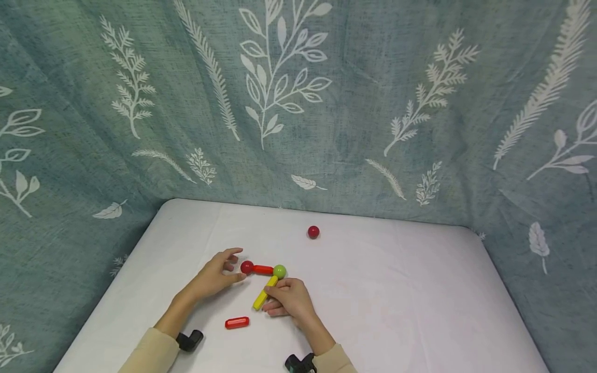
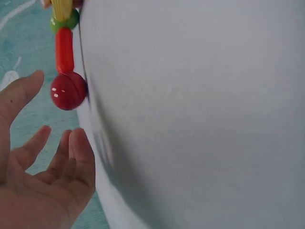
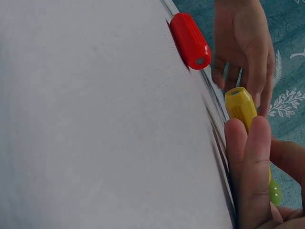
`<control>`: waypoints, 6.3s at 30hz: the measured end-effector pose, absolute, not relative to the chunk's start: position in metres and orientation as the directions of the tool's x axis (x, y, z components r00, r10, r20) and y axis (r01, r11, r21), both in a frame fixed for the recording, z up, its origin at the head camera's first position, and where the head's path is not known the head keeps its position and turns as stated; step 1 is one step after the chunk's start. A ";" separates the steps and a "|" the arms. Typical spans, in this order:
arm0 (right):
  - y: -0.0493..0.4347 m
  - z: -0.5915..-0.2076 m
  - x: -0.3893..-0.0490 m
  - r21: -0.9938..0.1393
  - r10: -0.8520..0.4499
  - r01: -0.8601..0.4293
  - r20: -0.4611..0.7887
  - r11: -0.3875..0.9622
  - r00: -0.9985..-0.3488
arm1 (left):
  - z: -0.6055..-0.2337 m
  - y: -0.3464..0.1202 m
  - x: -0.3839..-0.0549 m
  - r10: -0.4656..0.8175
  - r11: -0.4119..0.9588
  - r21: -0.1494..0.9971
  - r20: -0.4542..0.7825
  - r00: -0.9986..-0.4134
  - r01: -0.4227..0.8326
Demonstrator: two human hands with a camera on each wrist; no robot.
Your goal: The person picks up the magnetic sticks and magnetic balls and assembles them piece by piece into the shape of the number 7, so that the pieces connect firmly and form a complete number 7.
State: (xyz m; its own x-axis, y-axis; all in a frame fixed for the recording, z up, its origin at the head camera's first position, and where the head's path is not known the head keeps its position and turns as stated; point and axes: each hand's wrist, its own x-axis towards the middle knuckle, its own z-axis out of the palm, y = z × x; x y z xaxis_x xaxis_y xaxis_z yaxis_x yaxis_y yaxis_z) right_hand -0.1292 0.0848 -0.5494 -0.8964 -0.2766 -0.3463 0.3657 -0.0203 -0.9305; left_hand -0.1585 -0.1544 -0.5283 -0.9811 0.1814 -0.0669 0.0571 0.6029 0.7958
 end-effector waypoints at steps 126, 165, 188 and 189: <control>0.088 -0.551 -0.128 -0.937 -0.321 0.347 -0.316 -0.043 -0.893 | -0.522 -0.140 -0.068 0.318 0.745 0.635 -0.069 -0.946 0.204; 0.089 -0.549 -0.130 -0.942 -0.307 0.335 -0.315 -0.013 -0.898 | -0.517 -0.136 -0.073 0.255 0.651 0.756 -0.143 -0.956 0.060; 0.089 -0.547 -0.127 -0.945 -0.309 0.326 -0.304 -0.023 -0.901 | -0.518 -0.125 -0.075 0.329 0.549 0.835 -0.174 -0.928 0.038; 0.089 -0.547 -0.127 -0.946 -0.308 0.324 -0.302 -0.022 -0.902 | -0.518 -0.124 -0.075 0.329 0.548 0.836 -0.177 -0.928 0.035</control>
State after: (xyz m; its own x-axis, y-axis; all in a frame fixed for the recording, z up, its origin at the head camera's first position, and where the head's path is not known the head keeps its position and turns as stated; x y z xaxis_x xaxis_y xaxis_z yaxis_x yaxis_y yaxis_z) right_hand -0.1274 0.0893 -0.5475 -0.9022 -0.3076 -0.3023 0.3244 -0.0220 -0.9457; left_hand -0.0748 -0.1244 -0.5180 -0.9275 0.3295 -0.1765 0.0354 0.5476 0.8360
